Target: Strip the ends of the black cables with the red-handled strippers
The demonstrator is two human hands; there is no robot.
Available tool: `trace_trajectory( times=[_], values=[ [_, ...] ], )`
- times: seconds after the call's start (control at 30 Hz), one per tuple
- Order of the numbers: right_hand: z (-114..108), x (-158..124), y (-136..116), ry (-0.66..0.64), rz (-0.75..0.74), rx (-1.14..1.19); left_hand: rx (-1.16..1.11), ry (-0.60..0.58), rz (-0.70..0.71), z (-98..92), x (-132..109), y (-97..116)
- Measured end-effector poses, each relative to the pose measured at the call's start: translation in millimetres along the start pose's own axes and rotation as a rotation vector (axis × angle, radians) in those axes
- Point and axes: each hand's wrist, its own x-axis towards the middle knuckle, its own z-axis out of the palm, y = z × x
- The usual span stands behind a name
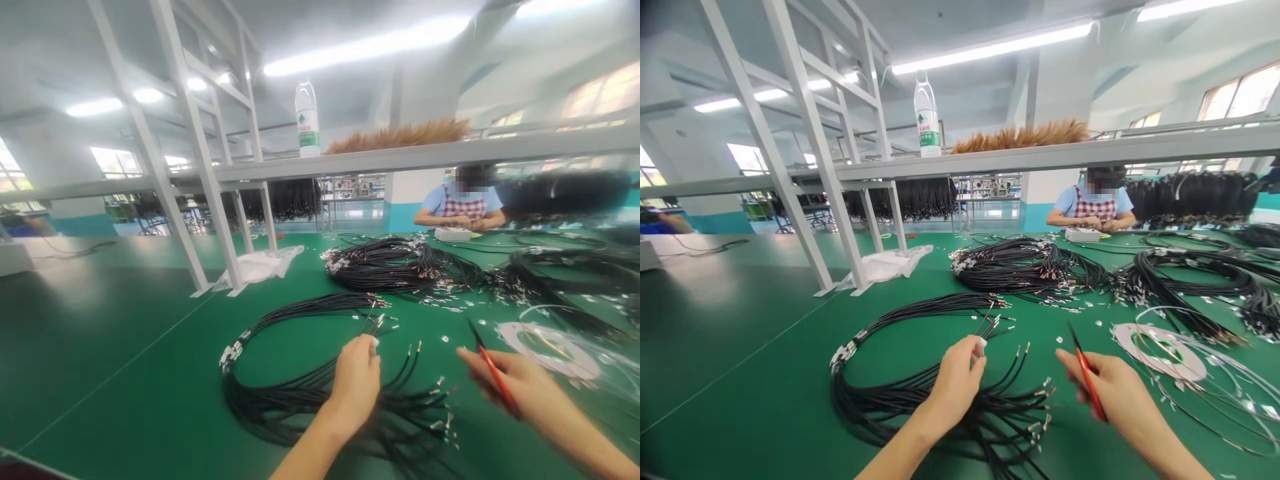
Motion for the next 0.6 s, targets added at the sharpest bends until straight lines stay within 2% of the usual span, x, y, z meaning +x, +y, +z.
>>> trace_trajectory(
  times=[0.07,0.13,0.2,0.37,0.6],
  values=[
    [11.9,17.4,-4.1,-0.058,0.122,0.276,0.07,-0.003,-0.046,1.8,20.2,-7.3],
    [26.3,31.2,-3.2,-0.076,0.141,0.479,0.128,-0.009,-0.077,3.1,35.5,-11.7],
    [41.9,42.0,1.6,-0.082,0.155,0.579,0.191,-0.011,-0.097,4.7,46.2,-13.0],
    [71.8,57.5,19.0,-0.096,0.189,0.682,0.277,-0.009,-0.067,12.9,63.1,-10.3],
    [77.0,59.3,31.3,-0.084,0.221,0.685,0.191,-0.013,-0.063,29.6,73.1,-10.4]
  ],
)
